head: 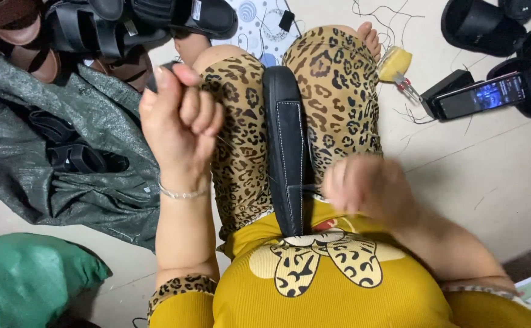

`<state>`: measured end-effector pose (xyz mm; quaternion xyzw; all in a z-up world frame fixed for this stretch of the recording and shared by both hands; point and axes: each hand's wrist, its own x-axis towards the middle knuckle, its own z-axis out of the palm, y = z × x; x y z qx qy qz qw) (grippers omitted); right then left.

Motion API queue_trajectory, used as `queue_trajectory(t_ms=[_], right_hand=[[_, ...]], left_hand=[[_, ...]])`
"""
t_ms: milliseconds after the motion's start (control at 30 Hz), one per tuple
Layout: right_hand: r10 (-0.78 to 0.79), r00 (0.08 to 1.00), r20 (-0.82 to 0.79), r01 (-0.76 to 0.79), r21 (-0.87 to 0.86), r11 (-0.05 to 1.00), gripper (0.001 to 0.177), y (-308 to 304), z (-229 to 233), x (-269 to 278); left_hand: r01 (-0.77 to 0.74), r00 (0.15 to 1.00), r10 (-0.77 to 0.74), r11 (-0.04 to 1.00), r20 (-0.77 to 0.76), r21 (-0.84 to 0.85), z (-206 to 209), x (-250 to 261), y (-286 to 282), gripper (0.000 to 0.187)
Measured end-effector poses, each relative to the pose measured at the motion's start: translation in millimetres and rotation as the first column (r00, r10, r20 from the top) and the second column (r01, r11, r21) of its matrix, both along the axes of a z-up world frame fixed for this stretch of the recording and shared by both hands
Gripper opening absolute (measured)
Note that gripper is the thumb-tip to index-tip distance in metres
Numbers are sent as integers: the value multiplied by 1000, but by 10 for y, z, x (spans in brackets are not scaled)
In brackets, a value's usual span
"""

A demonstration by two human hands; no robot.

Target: Hand-sewing a black sandal strap using a needle and thread while sitting on the floor.

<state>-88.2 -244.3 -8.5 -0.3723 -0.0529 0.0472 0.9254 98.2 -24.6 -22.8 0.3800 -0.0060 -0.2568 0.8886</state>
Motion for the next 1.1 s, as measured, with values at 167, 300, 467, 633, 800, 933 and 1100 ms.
queue_trajectory(t_ms=[167, 300, 467, 633, 800, 933, 1100], right_hand=[[-72, 997, 38, 81, -512, 855, 44, -549, -463, -52], [-525, 773, -357, -147, -905, 399, 53, -775, -76, -34], [208, 947, -244, -271, -955, 117, 58, -417, 84, -194], [326, 943, -64, -84, -995, 47, 54, -309, 104, -184], [352, 928, -123, -127, -992, -14, 57, -303, 108, -113], [433, 892, -129, -43, -978, -202, 63, -323, 142, -98], [471, 811, -346, -113, -883, -455, 84, -255, 346, -32]], left_hand=[[169, 979, -134, 956, -156, 239, -264, 215, 617, 30], [-491, 763, -572, -210, 301, 846, -353, 185, 1086, 33], [-107, 809, -382, 651, 446, 751, 375, -458, 318, 55], [194, 521, -795, 464, 310, 864, 216, -741, 252, 98], [145, 407, -880, 327, 245, 934, 161, -754, 235, 106], [114, 422, -858, 372, 294, 921, 89, -774, 239, 110], [31, 428, -816, 442, 388, 896, -60, -851, 231, 110]])
